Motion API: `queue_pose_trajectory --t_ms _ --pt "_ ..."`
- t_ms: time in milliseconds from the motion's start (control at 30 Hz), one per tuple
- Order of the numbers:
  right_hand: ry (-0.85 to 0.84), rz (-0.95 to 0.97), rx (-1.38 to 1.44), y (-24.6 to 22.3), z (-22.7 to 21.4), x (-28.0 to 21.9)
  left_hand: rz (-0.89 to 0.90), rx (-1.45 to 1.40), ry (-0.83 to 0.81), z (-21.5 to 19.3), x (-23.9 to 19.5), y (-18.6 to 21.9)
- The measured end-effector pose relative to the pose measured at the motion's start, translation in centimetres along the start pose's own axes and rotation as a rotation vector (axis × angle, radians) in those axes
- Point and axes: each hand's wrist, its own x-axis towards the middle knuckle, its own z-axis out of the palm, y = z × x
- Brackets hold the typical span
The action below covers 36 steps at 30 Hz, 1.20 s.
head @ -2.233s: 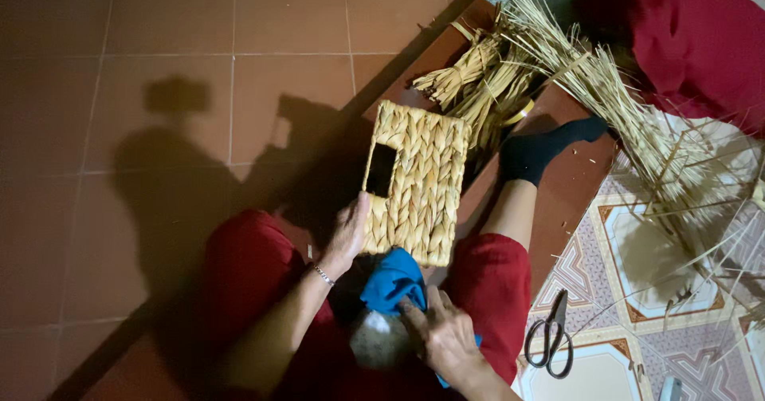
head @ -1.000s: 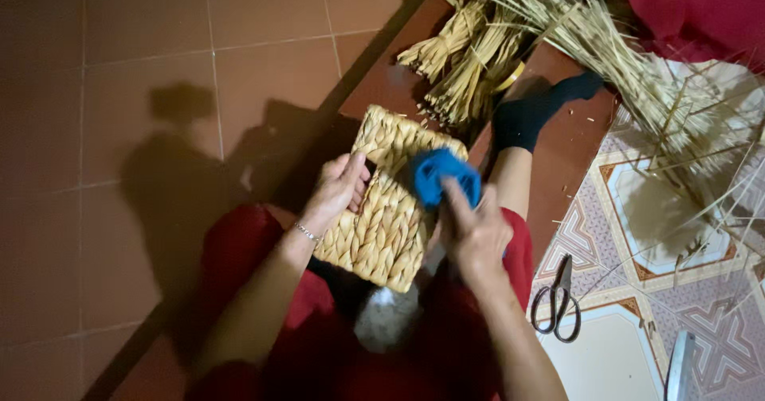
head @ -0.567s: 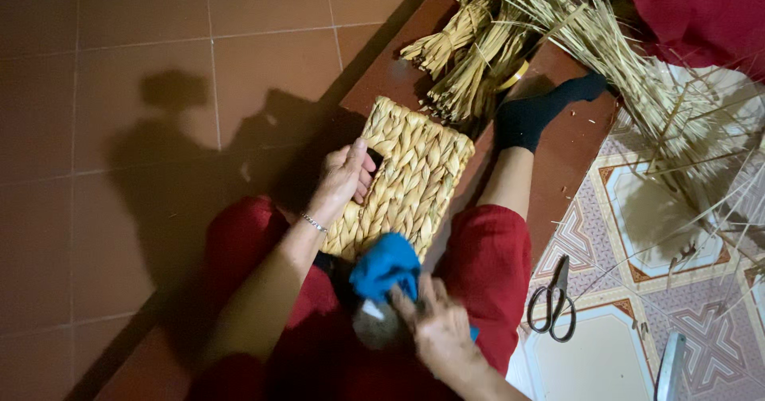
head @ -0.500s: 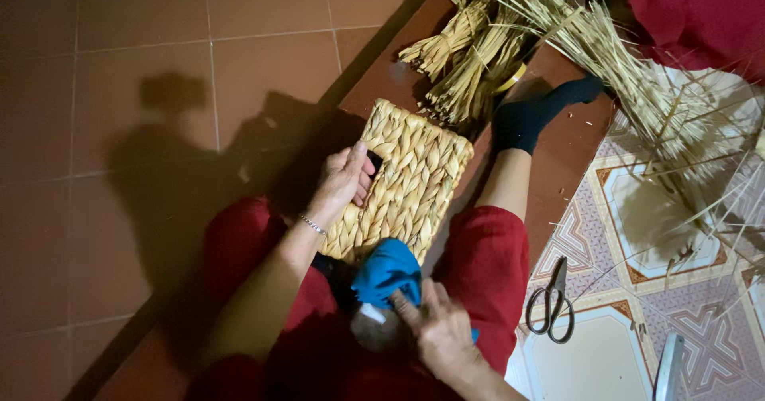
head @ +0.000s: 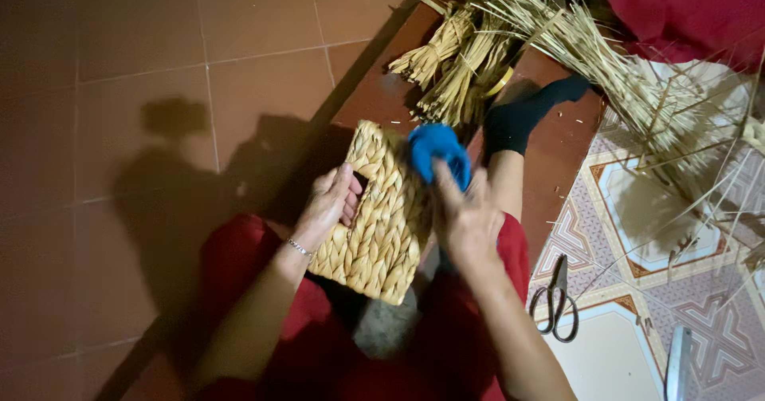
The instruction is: The person wipes a woven basket with a blue cloth, then uses a knife to trim protruding fibers, and continues wiping the basket surfaces. The basket is rotated to access different sides.
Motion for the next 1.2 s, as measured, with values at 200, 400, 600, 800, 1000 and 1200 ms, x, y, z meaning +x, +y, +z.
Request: queue_pose_trajectory --t_ms 200,400,600,800,1000,1200 --pt "-0.341 -0.216 0.006 -4.5 -2.3 -10.4 0.015 -0.004 -0.01 0.4 -0.3 0.6" --pt "-0.366 -0.304 0.172 -4.8 -3.2 -12.2 0.012 0.039 0.013 0.6 -0.2 -0.2" --pt "-0.185 -0.218 -0.063 -1.8 -1.0 -2.5 0.051 0.119 -0.007 -0.1 0.0 -0.9" --pt "-0.207 -0.138 -0.2 -3.7 2.8 1.6 -0.062 -0.096 -0.1 -0.6 -0.1 -0.9" --pt "-0.503 -0.338 -0.165 -8.8 0.7 -7.7 0.05 -0.144 -0.139 -0.7 0.4 -0.3" --pt "-0.565 -0.407 0.078 -8.1 -1.9 -12.5 -0.076 -0.13 -0.127 0.0 -0.7 0.9"
